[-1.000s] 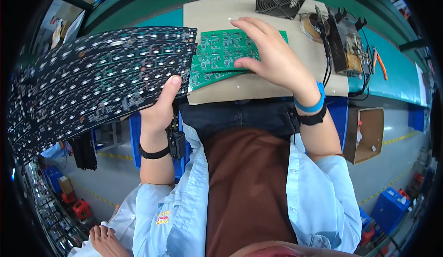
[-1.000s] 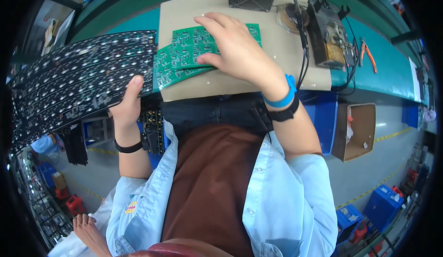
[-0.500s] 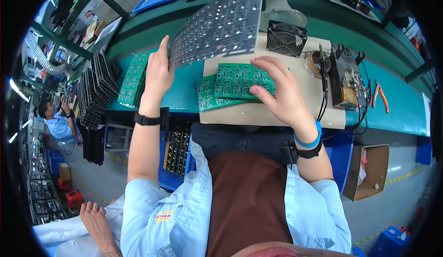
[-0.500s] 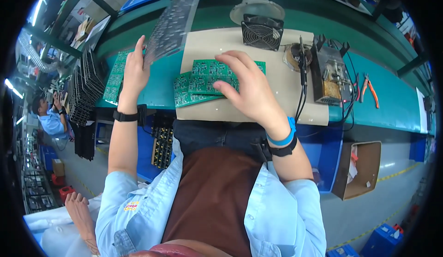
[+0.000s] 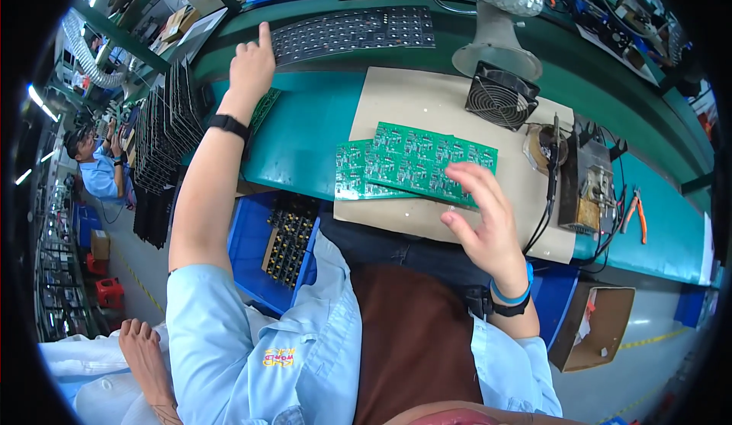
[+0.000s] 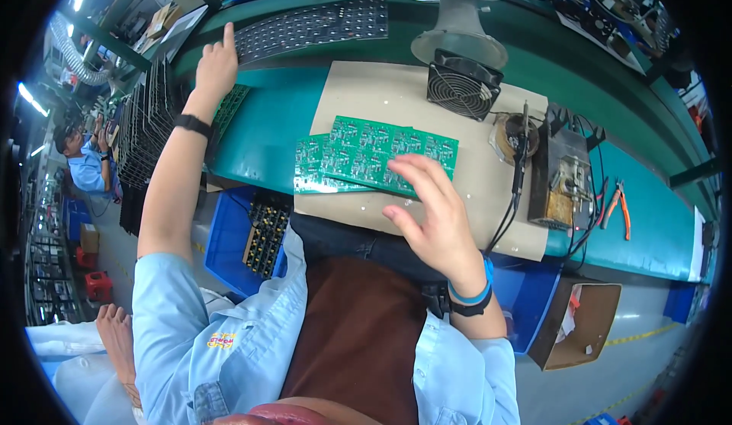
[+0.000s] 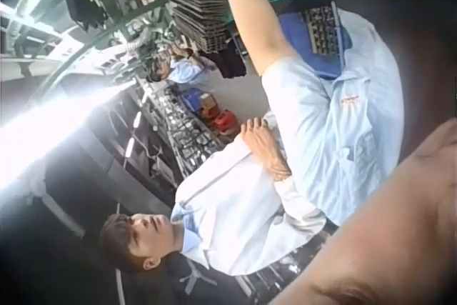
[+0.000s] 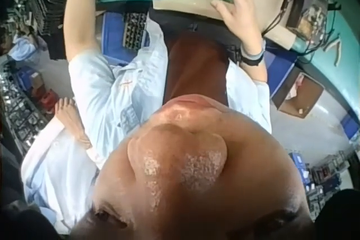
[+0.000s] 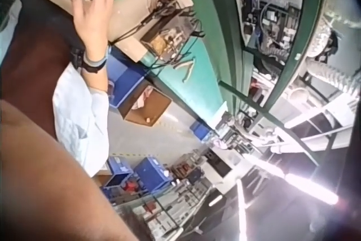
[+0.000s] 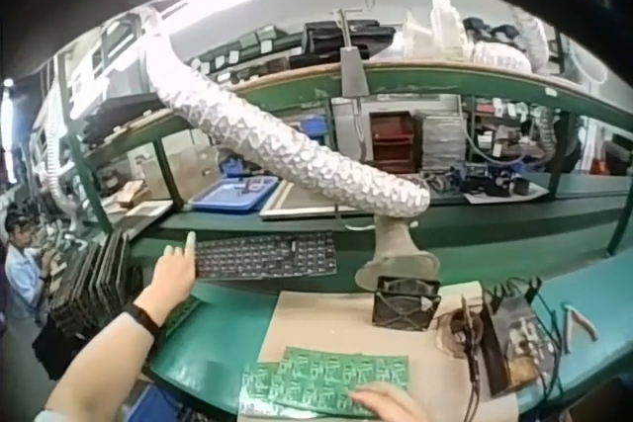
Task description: The person takes a keyboard circuit board from another worker and places it into a blue bin. They then pull a length of wire from a spool of solder and feed it into a soldering machine before using a soldering iron on the device.
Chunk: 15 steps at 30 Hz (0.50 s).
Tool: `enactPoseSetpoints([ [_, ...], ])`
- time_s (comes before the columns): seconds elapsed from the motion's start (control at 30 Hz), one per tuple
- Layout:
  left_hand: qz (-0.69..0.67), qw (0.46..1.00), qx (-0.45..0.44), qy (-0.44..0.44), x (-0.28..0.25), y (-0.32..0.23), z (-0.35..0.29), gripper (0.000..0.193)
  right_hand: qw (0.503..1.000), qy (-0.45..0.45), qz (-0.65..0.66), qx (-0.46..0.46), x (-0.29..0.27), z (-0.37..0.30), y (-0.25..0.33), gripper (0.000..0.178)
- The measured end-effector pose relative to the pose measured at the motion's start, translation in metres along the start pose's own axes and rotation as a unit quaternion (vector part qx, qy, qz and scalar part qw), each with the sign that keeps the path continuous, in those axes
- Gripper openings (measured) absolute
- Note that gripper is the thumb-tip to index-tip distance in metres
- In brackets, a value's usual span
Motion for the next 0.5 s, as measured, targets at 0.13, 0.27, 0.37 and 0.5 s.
enactPoseSetpoints([
  [0.13, 0.038, 0.999, 0.013, 0.027, 0.034, -0.015, 0.037, 0.073, 1.0, 0.016, -0.003, 0.023, 0.002, -0.007, -0.008, 0.056],
  [0.27, 0.062, 0.997, 0.009, 0.046, 0.069, -0.029, 0.061, 0.07, 0.999, 0.026, 0.0, 0.043, 0.001, -0.01, -0.017, 0.056],
  [0.37, 0.067, 0.996, 0.011, 0.053, 0.093, -0.036, 0.071, 0.069, 0.997, 0.028, 0.013, 0.064, -0.002, -0.013, -0.021, 0.055],
  [0.5, 0.07, 0.996, 0.022, 0.056, 0.115, -0.044, 0.081, 0.068, 0.996, 0.025, 0.018, 0.087, -0.006, -0.014, -0.027, 0.053],
])
Point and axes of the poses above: each hand's wrist, its own z-axis towards the middle knuckle, its own x-axis out of the palm, y = z × x, the point moved 7 cm from there along z, towards the middle knuckle, and after that the axes turned 4 degrees about x, right-handed, at the moved point
